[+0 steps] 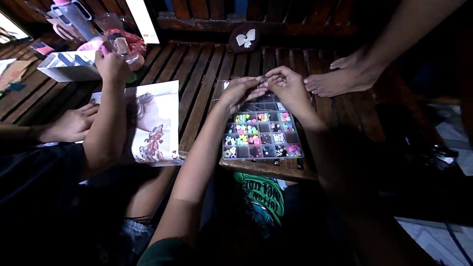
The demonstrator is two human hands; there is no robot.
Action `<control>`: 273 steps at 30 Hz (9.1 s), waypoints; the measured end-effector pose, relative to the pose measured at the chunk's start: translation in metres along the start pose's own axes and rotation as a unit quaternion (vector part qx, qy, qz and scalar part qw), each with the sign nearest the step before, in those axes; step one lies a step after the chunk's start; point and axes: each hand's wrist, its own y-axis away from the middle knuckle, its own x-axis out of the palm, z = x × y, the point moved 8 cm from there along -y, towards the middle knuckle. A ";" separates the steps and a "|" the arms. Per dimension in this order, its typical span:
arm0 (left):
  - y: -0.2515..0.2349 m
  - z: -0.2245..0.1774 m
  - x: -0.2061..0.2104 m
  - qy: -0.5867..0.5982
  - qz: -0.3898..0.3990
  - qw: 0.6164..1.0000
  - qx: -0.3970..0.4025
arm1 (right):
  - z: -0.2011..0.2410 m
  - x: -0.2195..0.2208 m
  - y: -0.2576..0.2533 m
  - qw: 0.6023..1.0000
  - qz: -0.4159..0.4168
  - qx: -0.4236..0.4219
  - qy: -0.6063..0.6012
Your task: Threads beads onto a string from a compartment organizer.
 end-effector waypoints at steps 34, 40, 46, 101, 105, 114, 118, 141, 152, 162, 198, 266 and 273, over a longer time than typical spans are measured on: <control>-0.001 -0.002 0.014 0.009 0.028 0.999 0.045 | -0.021 -0.017 0.001 0.955 -0.009 0.139 -0.263; 0.002 -0.007 0.023 -0.020 0.052 0.993 0.106 | -0.023 -0.003 0.001 0.913 0.036 0.151 -0.377; 0.003 -0.010 0.024 -0.012 0.053 0.990 0.128 | -0.017 -0.003 0.000 0.922 0.028 0.112 -0.370; 0.002 -0.015 0.021 -0.022 0.016 0.982 0.188 | 0.004 -0.015 -0.002 0.977 -0.010 -0.001 -0.215; 0.002 -0.015 0.021 0.009 0.022 0.984 0.179 | 0.007 -0.015 -0.002 0.967 0.000 -0.009 -0.253; 0.003 -0.015 0.023 -0.028 0.037 0.982 0.184 | 0.006 -0.016 0.000 0.966 -0.001 -0.003 -0.259; 0.005 -0.018 0.022 -0.056 0.039 0.975 0.213 | 0.004 -0.017 0.000 0.968 -0.022 0.006 -0.249; 0.000 -0.025 -0.013 -0.178 0.013 0.972 0.151 | -0.020 -0.072 0.002 0.898 -0.239 0.033 -0.367; 0.000 -0.024 -0.005 -0.224 0.024 0.961 0.157 | -0.033 -0.067 -0.004 0.931 -0.182 0.015 -0.316; 0.004 -0.037 0.008 -0.393 -0.015 0.880 0.268 | -0.002 -0.047 0.000 0.990 -0.081 -0.078 -0.086; 0.007 -0.049 -0.009 -0.473 -0.111 0.802 0.346 | 0.054 0.012 0.110 0.918 0.184 -0.125 0.328; 0.005 -0.025 0.016 -0.059 0.078 0.962 0.254 | -0.003 0.006 0.000 0.904 -0.007 0.149 -0.401; 0.005 -0.025 0.018 -0.079 0.075 0.959 0.262 | -0.004 0.006 0.000 0.903 0.001 0.155 -0.401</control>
